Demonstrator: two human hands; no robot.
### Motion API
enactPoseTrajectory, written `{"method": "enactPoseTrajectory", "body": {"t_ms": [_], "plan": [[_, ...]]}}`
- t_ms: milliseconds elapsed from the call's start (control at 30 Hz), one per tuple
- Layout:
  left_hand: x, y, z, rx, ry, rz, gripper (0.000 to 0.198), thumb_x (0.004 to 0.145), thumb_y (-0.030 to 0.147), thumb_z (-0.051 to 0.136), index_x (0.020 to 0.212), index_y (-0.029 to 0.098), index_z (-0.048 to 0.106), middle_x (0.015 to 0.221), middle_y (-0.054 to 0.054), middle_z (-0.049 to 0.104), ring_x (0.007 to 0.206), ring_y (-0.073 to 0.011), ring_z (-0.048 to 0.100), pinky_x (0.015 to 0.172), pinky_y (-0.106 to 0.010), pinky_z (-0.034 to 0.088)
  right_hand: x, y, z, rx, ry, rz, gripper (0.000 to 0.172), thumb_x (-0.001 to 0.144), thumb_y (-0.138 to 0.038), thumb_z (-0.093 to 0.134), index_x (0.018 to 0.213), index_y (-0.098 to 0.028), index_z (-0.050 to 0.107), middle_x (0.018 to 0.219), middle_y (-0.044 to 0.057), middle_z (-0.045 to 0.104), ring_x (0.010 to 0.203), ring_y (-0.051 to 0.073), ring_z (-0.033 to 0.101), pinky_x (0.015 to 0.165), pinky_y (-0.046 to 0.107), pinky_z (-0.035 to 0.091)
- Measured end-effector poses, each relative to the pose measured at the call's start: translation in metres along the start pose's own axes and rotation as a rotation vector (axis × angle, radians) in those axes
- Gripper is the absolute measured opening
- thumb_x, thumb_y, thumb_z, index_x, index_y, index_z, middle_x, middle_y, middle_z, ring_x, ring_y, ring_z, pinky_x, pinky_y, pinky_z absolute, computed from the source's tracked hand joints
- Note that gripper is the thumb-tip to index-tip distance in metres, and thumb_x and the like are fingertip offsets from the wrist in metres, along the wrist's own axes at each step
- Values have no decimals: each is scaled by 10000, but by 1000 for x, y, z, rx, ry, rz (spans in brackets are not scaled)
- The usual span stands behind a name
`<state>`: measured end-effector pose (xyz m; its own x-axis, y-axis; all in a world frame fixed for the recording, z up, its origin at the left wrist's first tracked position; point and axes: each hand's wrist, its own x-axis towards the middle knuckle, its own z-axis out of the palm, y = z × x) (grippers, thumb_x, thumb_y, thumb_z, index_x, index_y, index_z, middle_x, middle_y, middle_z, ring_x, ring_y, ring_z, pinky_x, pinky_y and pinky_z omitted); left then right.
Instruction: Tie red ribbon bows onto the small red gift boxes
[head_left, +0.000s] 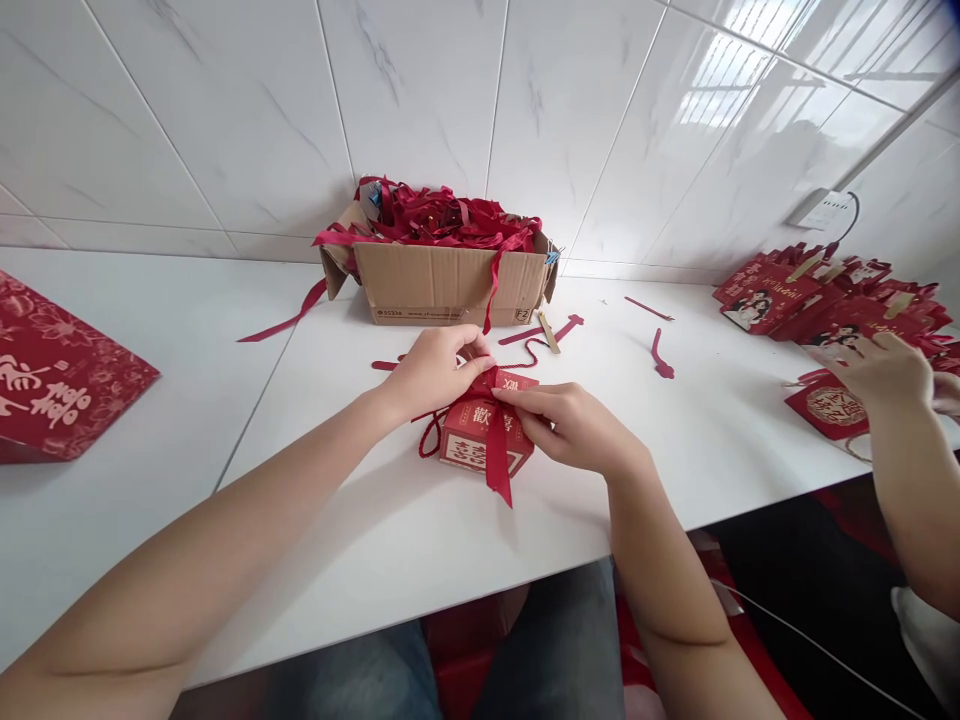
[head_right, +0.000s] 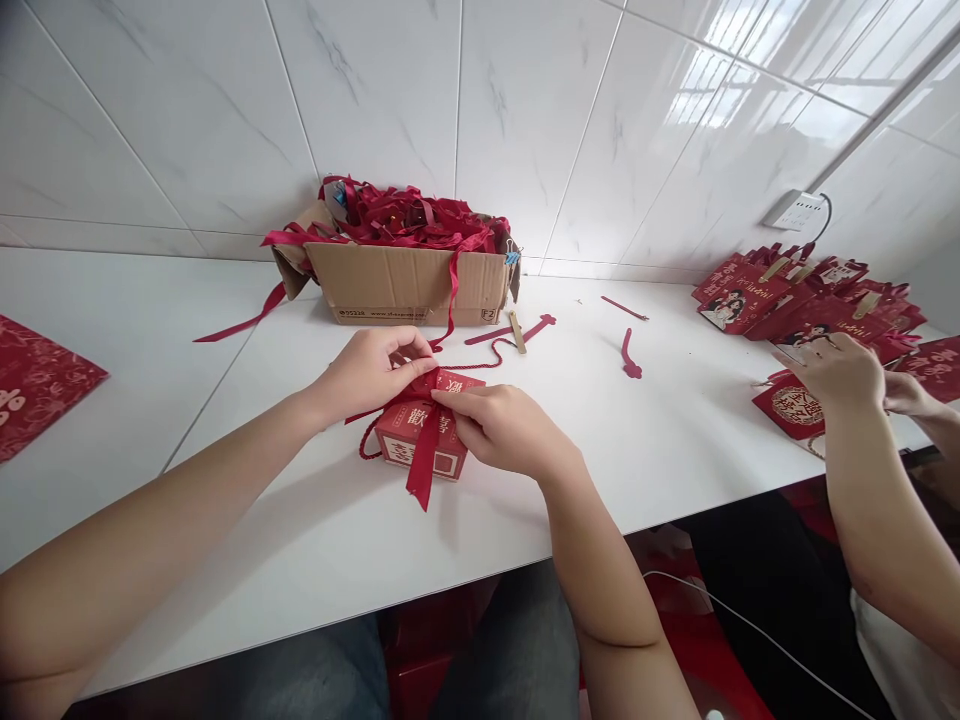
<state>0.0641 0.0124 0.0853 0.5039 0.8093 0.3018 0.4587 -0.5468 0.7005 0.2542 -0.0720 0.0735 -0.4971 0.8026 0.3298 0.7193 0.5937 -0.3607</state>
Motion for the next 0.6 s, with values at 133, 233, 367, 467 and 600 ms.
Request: {"method": "enactPoseTrajectory", "body": {"t_ms": [133,233,367,467,600], "plan": [[0,-4,3,22,28,29,82,819,243,605,779,183,645,806,-2,710,714,-138,628,693,-269,490,0,0,-2,20,-63,-8,465,861,-83,398,1284,-173,570,998,72,724,746,152,640,643,276,495],[1,-4,3,35,45,32,78,810,233,611,762,183,646,783,2,708,700,-136,624,692,-268,488,-1,-1,-2,-4,-94,-20,462,870,-92,391,1295,-170,555,1013,80,717,757,160,638,656,290,501],[1,-1,0,15,16,0,89,805,244,617,749,183,651,789,0,713,713,-142,635,694,-271,492,0,-3,1,-16,-71,8,446,879,-106,394,1290,-186,547,977,65,712,720,149,619,631,277,484],[1,1,-4,5,-7,-17,100,805,255,614,748,182,651,783,-2,710,719,-145,637,695,-274,495,0,-6,3,17,-40,53,459,890,-124,400,1328,-203,510,911,38,712,656,129,585,595,256,458],[0,3,-5,41,-6,14,97,787,245,618,720,180,648,792,-6,700,734,-153,629,704,-285,493,1,-8,3,-40,-63,20,497,870,-108,391,1346,-201,499,884,38,716,609,125,550,565,249,418]]}}
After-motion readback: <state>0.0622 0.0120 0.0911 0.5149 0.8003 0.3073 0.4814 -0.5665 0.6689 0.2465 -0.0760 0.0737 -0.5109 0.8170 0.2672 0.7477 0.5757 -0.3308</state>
